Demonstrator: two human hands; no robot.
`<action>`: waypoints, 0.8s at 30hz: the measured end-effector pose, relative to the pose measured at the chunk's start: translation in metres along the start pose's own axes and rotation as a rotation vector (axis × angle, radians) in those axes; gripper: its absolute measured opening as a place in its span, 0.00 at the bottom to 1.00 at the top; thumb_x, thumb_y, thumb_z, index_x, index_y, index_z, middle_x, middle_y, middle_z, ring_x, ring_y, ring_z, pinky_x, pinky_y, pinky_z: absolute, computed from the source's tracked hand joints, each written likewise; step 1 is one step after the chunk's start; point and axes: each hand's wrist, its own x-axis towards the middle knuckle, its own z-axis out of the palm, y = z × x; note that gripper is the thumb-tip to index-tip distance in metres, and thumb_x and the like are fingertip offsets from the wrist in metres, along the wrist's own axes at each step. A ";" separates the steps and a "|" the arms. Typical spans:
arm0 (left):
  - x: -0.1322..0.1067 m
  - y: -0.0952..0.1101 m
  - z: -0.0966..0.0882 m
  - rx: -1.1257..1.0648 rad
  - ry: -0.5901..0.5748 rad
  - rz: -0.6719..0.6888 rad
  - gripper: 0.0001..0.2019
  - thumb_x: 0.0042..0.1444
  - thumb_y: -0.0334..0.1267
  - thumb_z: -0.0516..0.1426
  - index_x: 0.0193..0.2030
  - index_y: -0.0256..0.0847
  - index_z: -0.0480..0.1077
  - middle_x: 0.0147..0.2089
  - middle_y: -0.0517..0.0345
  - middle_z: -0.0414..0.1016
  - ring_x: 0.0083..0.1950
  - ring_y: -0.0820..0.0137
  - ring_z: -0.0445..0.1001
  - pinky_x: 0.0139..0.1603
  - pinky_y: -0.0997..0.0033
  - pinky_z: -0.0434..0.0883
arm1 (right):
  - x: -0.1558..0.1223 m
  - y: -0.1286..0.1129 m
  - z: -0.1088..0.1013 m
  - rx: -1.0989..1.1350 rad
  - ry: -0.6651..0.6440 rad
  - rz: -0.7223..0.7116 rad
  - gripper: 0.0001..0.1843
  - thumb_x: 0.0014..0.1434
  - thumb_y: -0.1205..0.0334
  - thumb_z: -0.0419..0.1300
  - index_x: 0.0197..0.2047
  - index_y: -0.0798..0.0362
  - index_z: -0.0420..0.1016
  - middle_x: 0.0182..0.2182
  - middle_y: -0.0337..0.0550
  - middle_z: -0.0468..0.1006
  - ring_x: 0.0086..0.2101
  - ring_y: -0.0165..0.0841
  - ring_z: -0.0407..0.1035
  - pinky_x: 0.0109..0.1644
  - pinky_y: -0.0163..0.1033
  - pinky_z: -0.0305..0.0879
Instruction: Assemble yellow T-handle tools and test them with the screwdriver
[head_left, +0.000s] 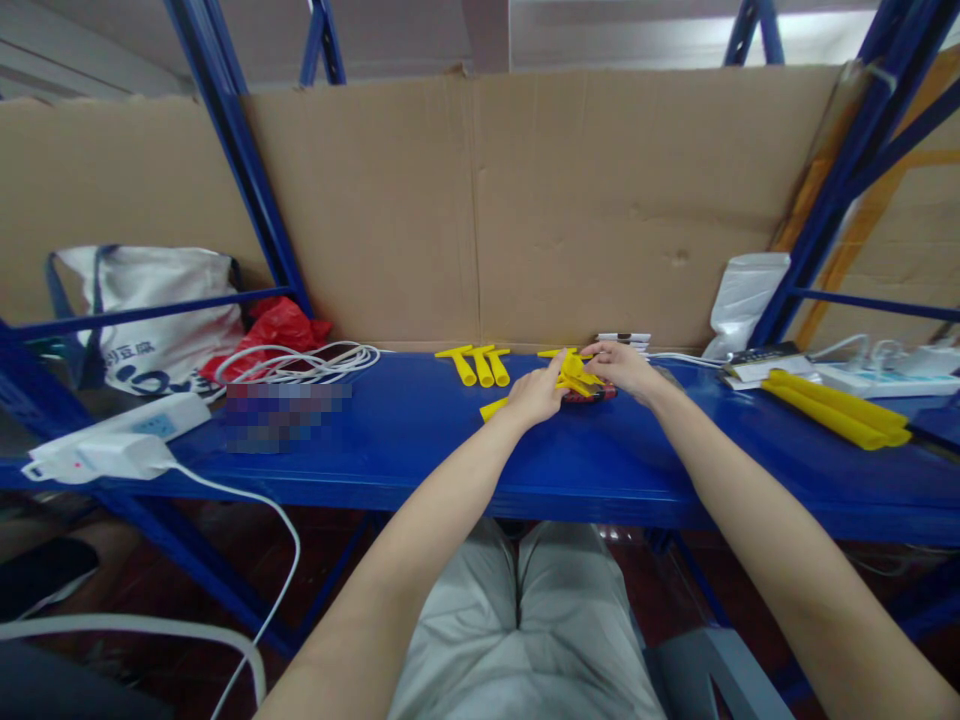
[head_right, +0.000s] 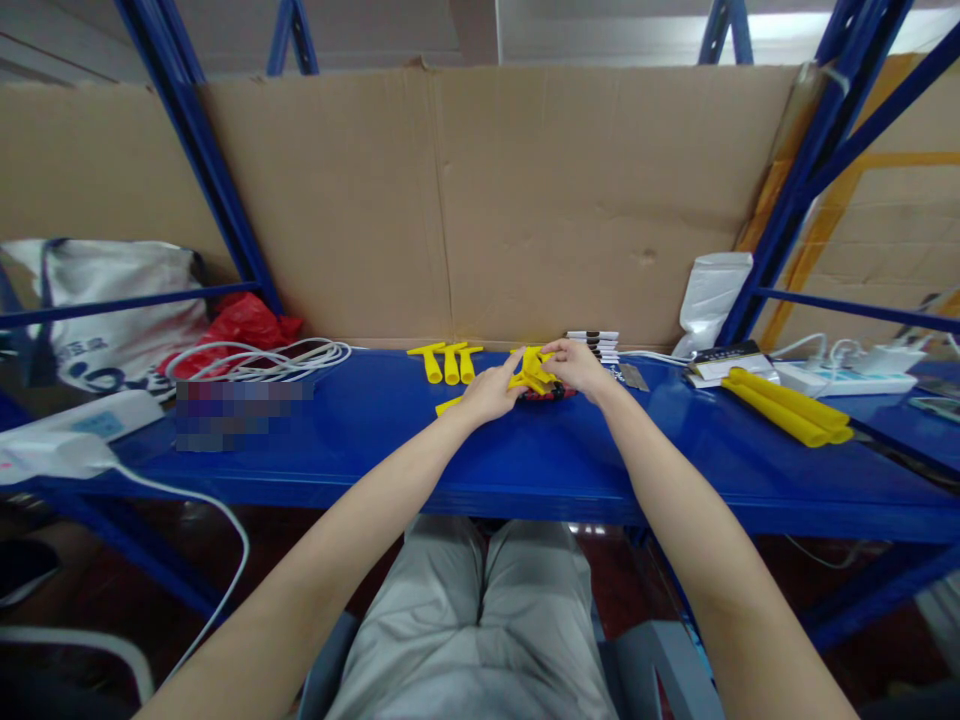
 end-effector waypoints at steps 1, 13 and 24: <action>0.000 0.000 0.000 -0.001 0.000 -0.001 0.33 0.60 0.44 0.51 0.69 0.45 0.40 0.53 0.47 0.73 0.53 0.59 0.72 0.48 0.63 0.68 | 0.000 0.001 0.000 -0.006 -0.003 0.000 0.12 0.48 0.77 0.57 0.38 0.58 0.70 0.19 0.34 0.70 0.17 0.21 0.60 0.20 0.26 0.54; -0.002 0.001 -0.003 -0.045 0.009 0.004 0.27 0.60 0.42 0.51 0.65 0.45 0.49 0.54 0.48 0.72 0.54 0.58 0.71 0.49 0.62 0.68 | -0.001 0.000 0.000 -0.054 -0.062 -0.025 0.11 0.50 0.76 0.55 0.37 0.58 0.69 0.16 0.30 0.66 0.14 0.19 0.53 0.17 0.26 0.47; -0.002 -0.002 -0.001 -0.041 0.045 0.047 0.20 0.59 0.38 0.51 0.59 0.46 0.59 0.51 0.52 0.74 0.53 0.60 0.71 0.49 0.62 0.68 | -0.007 -0.009 0.004 -0.081 -0.059 -0.038 0.08 0.47 0.76 0.55 0.32 0.58 0.71 0.15 0.29 0.64 0.15 0.19 0.54 0.20 0.26 0.53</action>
